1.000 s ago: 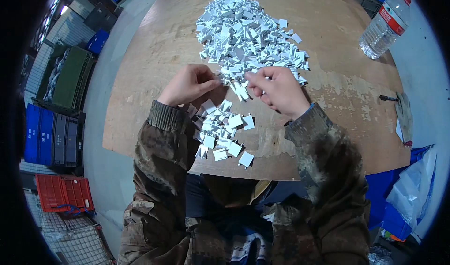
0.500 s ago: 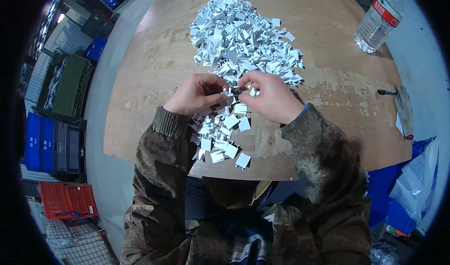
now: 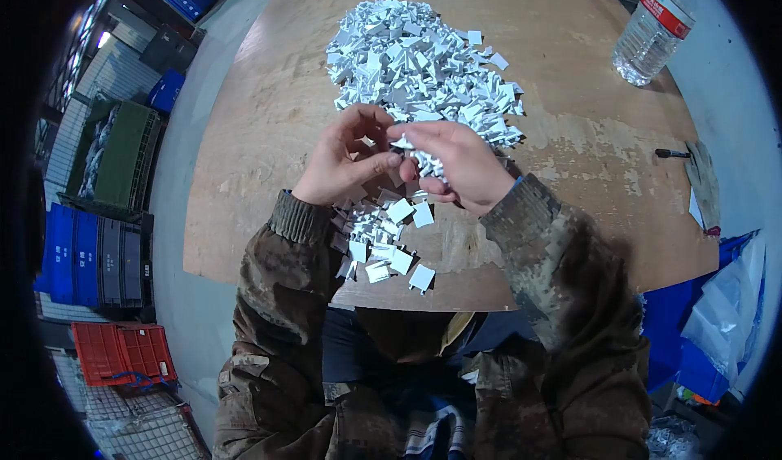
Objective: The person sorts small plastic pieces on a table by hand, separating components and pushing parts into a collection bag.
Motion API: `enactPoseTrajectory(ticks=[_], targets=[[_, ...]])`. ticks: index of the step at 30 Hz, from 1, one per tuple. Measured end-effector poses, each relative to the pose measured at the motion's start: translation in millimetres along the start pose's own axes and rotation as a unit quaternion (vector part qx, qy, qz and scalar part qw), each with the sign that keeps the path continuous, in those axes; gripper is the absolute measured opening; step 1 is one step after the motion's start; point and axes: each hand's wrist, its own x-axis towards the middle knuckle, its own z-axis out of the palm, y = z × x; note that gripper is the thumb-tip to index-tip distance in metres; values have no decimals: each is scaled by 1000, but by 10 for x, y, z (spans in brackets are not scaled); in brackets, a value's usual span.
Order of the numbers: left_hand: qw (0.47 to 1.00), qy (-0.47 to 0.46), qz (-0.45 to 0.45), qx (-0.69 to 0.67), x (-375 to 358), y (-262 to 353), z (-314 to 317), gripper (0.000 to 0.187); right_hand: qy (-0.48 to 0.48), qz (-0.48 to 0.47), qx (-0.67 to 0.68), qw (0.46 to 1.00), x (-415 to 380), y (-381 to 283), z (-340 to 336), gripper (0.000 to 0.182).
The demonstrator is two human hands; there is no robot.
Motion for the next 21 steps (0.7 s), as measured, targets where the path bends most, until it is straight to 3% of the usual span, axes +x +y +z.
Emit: enactPoseTrajectory(ticks=[1, 7, 11, 17, 21], targets=[[999, 30, 17, -26, 5, -9, 16, 33, -17, 47, 101, 994, -27, -46, 12, 30], [986, -29, -82, -145, -17, -4, 29, 17, -49, 36, 146, 987, -2, -30, -17, 33], [996, -50, -66, -25, -32, 49, -54, 8, -36, 28, 65, 997, 17, -4, -62, 31], [985, -130, -101, 50, -67, -5, -444, 11, 83, 5, 140, 987, 93, 57, -145, 27], [983, -108, -134, 57, -61, 12, -328, 13, 97, -32, -206, 973, 119, 113, -143, 19]])
